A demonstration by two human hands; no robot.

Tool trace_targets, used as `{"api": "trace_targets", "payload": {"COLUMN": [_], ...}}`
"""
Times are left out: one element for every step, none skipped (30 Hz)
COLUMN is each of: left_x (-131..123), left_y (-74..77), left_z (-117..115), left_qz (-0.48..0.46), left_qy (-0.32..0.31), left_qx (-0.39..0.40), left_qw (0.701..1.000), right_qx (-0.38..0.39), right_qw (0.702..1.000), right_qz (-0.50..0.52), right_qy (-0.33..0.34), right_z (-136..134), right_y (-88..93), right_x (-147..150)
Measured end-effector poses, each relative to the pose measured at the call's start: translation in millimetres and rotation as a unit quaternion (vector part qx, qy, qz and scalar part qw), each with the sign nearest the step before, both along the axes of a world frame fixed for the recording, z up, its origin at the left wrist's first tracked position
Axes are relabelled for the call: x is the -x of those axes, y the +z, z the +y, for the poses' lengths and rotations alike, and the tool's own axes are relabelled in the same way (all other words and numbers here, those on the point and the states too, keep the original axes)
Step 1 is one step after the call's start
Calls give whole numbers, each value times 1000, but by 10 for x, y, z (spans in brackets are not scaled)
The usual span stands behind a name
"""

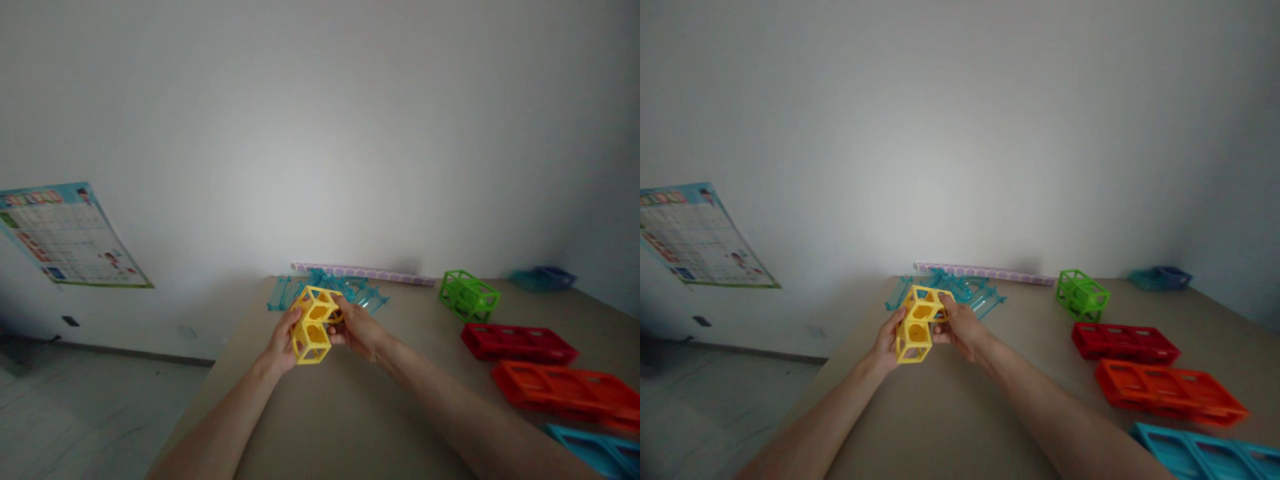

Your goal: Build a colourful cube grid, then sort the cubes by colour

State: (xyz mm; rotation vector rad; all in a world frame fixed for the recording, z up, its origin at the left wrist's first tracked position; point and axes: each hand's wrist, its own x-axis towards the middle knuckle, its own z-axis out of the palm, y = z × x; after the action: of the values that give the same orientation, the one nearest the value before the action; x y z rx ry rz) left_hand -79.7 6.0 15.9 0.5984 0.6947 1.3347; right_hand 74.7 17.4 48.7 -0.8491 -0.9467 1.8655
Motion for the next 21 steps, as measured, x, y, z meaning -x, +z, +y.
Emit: {"api": "trace_targets", "payload": {"left_x": [-4,-6,-6,-3,2,8,16,24,34,43,51,58,60,58,51,39,24,6,-13,-29,-42], "left_y": [-5,-9,-14,-18,-21,-24,-25,-25,-22,-19,-14,-9,-6,-4,-6,-12,-21,-34,-49,-65,-81], "left_z": [-3,-6,-7,-5,0,10,24,43,66,91,116,138,155,165,166,160,148,133,118,105,98], "left_qz": [-2,-3,-3,-2,-2,-4,-8,-15,-25,-34,-41,-43,-39,-29,-14,7,29,52,71,86,94], "left_qy": [-2,0,4,10,19,29,35,43,52,65,80,96,115,135,152,163,168,169,165,159,155], "left_qx": [-4,-8,-12,-16,-18,-19,-16,-12,-11,-12,-20,-34,-55,-79,-103,-125,-143,-157,-167,-176,-182], "left_qw": [1000,1000,1000,1000,1000,999,999,999,998,997,996,994,991,987,983,979,975,972,969,968,966], "right_qx": [-14,-34,-58,-82,-106,-126,-139,-146,-152,-161,-173,-189,-211,-235,-261,-285,-308,-330,-350,-367,-379], "right_qw": [1000,999,997,995,990,984,977,970,962,954,946,940,935,930,927,923,917,910,901,892,884], "right_qz": [-3,-11,-25,-42,-65,-90,-113,-131,-146,-158,-166,-174,-185,-198,-211,-221,-230,-236,-243,-250,-257], "right_qy": [-9,-20,-33,-46,-65,-91,-117,-144,-173,-200,-217,-223,-217,-199,-170,-136,-108,-89,-80,-80,-89], "right_z": [-13,-21,-22,-18,-8,6,22,37,51,61,67,70,69,68,68,70,75,84,94,105,114], "right_y": [-1,-1,-3,-4,-5,-5,-4,-3,-1,1,2,1,-2,-8,-20,-35,-55,-78,-103,-126,-149], "right_x": [11,19,23,24,22,18,13,6,-2,-11,-21,-31,-41,-49,-54,-57,-58,-57,-55,-53,-50]}}
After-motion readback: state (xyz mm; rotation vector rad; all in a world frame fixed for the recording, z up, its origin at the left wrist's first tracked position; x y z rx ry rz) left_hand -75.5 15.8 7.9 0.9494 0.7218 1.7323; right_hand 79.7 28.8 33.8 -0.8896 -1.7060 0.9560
